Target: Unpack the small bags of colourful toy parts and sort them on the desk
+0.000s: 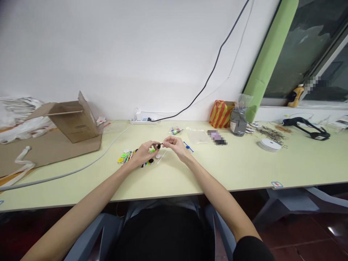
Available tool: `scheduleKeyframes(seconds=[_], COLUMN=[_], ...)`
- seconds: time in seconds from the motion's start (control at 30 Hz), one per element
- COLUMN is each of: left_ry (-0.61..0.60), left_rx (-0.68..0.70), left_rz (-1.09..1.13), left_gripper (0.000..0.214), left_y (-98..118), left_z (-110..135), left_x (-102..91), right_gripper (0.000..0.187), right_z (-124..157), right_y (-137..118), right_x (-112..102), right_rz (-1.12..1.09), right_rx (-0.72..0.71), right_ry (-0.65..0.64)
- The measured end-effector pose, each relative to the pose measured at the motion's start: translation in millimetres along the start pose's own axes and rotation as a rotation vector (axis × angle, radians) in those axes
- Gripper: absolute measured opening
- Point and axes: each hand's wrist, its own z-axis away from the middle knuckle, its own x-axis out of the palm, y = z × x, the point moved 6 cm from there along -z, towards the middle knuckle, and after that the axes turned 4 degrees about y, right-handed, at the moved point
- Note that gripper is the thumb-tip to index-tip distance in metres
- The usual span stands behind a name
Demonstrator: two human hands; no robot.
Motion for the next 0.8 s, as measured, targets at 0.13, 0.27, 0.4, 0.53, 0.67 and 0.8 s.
scheduleKeyframes(seconds=[0.13, 0.27, 0.4, 0.53, 0.67, 0.8], left_ry=[0.010, 0.006, -0.014, -0.018, -0.012, 0.002], left_rx=[-0.025, -0.043, -0.023, 0.005, -0.016, -0.028], left_rz=[0.079, 0.122, 0.098, 0.066, 0.124, 0.167], left_gripper=[0.031, 0.029, 0.028, 0.028, 0.028, 0.028], left_y=[-1, 0, 3, 6, 7, 10], left_z=[1, 0, -1, -1, -1, -1], left_x=[1.3, 0.0, -1.8, -2.4, -2.8, -4.2], right_gripper=[0.039, 0.042, 0.044, 0.046, 0.047, 0.047], right_z=[-1, -2, -3, -2, -2, -3], right_y=[15, 24, 30, 39, 42, 42], right_x=[4, 6, 8, 6, 6, 4], right_rz=[-0.059, -0.132, -0.110, -0.062, -0.051, -0.011], right_rx=[0.018, 0.041, 0.061, 0.113, 0.115, 0.107], right_ry=[0.034, 0.040, 0.029, 0.073, 0.062, 0.082])
